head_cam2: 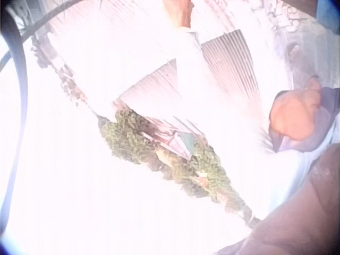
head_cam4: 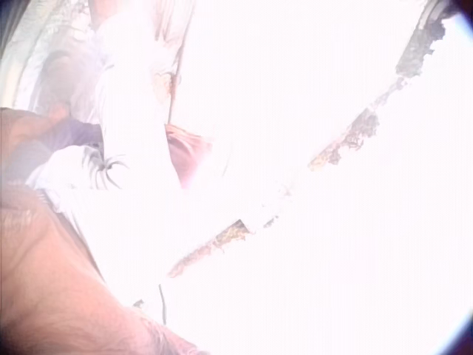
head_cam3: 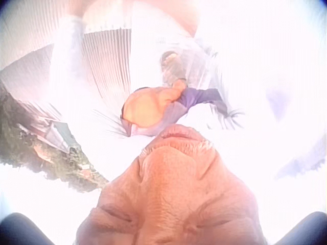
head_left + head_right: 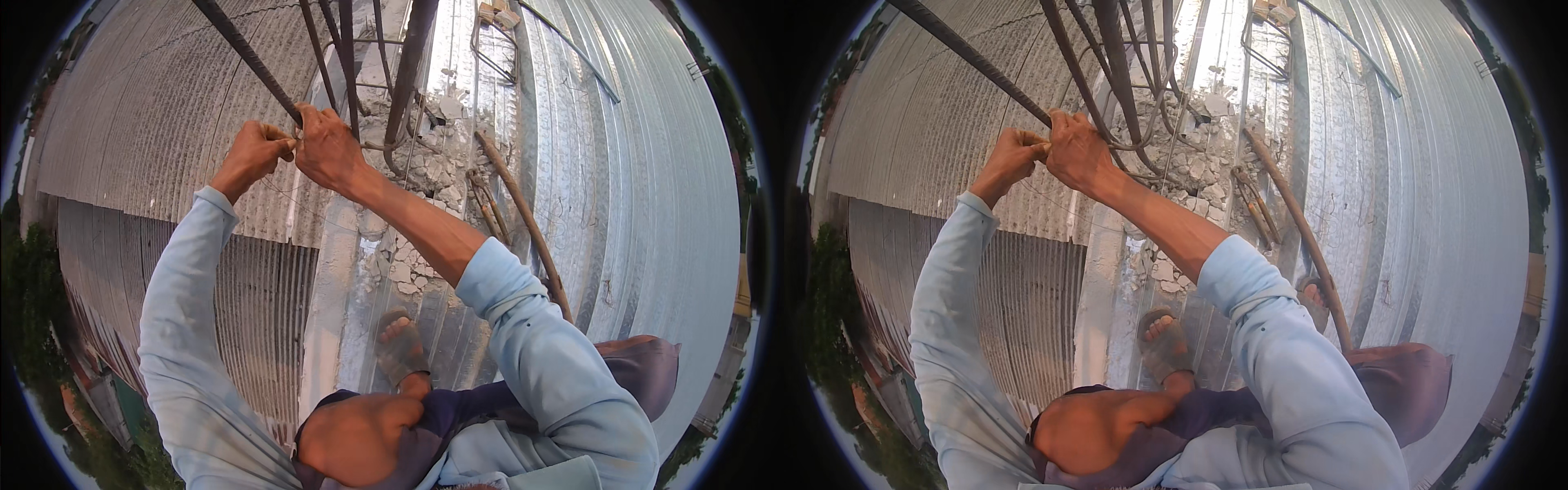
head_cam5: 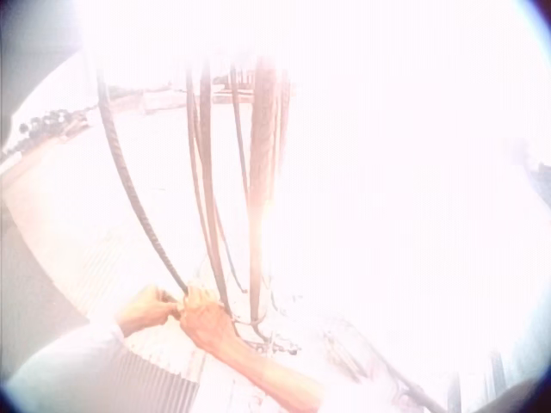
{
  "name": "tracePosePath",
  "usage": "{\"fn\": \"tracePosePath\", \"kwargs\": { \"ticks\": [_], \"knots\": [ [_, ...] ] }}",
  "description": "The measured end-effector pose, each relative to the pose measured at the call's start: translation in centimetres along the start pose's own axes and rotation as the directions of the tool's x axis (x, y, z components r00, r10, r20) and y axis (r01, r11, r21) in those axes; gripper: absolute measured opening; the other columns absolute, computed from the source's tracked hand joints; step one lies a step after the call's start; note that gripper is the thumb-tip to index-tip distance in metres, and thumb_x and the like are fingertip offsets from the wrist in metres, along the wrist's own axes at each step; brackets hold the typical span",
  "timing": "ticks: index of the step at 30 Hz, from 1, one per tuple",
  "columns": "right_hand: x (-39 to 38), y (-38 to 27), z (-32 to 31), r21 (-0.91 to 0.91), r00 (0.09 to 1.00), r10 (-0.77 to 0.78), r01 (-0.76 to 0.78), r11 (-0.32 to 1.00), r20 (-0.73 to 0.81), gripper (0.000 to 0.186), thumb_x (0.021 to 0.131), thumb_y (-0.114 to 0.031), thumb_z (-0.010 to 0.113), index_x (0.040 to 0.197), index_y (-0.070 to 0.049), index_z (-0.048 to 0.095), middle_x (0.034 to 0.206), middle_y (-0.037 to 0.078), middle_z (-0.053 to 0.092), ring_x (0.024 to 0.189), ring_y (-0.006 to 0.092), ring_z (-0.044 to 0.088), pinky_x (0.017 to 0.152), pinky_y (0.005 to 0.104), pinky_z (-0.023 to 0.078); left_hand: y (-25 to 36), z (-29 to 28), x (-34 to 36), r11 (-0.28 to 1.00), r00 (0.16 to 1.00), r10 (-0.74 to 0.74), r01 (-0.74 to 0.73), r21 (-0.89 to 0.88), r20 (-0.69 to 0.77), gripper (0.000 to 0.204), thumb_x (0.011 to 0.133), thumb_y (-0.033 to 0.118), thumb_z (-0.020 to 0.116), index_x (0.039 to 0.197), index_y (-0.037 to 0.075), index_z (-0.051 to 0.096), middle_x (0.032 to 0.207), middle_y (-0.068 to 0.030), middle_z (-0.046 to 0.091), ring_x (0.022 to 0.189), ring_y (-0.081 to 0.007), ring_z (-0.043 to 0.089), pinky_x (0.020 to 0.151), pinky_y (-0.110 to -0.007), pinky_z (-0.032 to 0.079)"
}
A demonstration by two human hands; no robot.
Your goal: The person works on a corrugated metal roof, using a hammer to break away concrete around exposed rebar. They then tie wire around the rebar to secure it.
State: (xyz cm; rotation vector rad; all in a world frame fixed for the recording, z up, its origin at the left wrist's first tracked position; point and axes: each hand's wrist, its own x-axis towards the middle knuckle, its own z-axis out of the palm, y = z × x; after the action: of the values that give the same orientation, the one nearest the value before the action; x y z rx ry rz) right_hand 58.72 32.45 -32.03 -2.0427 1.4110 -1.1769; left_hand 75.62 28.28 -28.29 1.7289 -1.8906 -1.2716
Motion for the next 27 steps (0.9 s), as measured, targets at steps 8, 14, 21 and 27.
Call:
{"fn": "tracePosePath", "kwargs": {
  "ticks": [8, 14, 21, 27],
  "knots": [
    [0.0, -0.2, 0.7, -0.035, 0.994, -0.104, 0.103, 0.994, -0.042, 0.054, 0.082, -0.004, 0.064, 0.131, 0.013, 0.048, 0.109, 0.03, 0.066, 0.104, 0.0445, 0.062, 0.093, 0.0483, 0.052, -1.1, 1.1, -1.8, 0.727, 0.831, 0.541, -0.383, 0.569, -0.131, 0.012, 0.084, 0.009, 0.068, 0.089, 0.0, 0.074, 0.079, -0.0244, 0.07, 0.074, -0.0386, 0.07, 0.071, -0.046, 0.055],
    [-0.1, 0.7, 0.0, -0.031, 0.994, -0.08, 0.078, 0.996, -0.071, 0.055, 0.081, -0.004, 0.063, 0.131, 0.012, 0.049, 0.11, 0.029, 0.065, 0.104, 0.0434, 0.062, 0.096, 0.047, 0.052, -0.8, 2.7, -1.9, 0.1, 0.661, 0.74, -0.29, 0.952, 0.123, 0.005, 0.086, 0.01, 0.064, 0.084, 0.006, 0.067, 0.07, -0.0086, 0.066, 0.065, -0.0232, 0.069, 0.066, -0.035, 0.05],
    [-11.3, -0.8, -4.3, 0.019, 0.888, -0.443, 0.449, 0.893, -0.125, 0.051, 0.076, 0.007, 0.065, 0.126, 0.001, 0.058, 0.118, 0.015, 0.066, 0.111, 0.034, 0.063, 0.098, 0.0447, 0.052, -2.4, 5.6, -2.7, 0.419, 0.562, 0.779, -0.133, 0.898, -0.28, 0.011, 0.091, 0.016, 0.067, 0.087, 0.006, 0.067, 0.074, -0.0059, 0.069, 0.067, -0.0217, 0.069, 0.065, -0.037, 0.051],
    [-21.9, 14.2, -13.6, -0.435, 0.907, 0.278, -0.4, 0.807, -0.317, 0.055, 0.079, -0.001, 0.066, 0.133, -0.001, 0.052, 0.128, 0.022, 0.056, 0.117, 0.0405, 0.055, 0.097, 0.0487, 0.047, 0.7, 1.9, -1.7, 0.997, 0.996, -0.003, -0.004, -0.08, -0.09, 0.02, 0.093, 0.015, 0.065, 0.106, -0.001, 0.065, 0.092, -0.0114, 0.073, 0.058, -0.0137, 0.06, 0.056, -0.03, 0.049]
  ]
}}
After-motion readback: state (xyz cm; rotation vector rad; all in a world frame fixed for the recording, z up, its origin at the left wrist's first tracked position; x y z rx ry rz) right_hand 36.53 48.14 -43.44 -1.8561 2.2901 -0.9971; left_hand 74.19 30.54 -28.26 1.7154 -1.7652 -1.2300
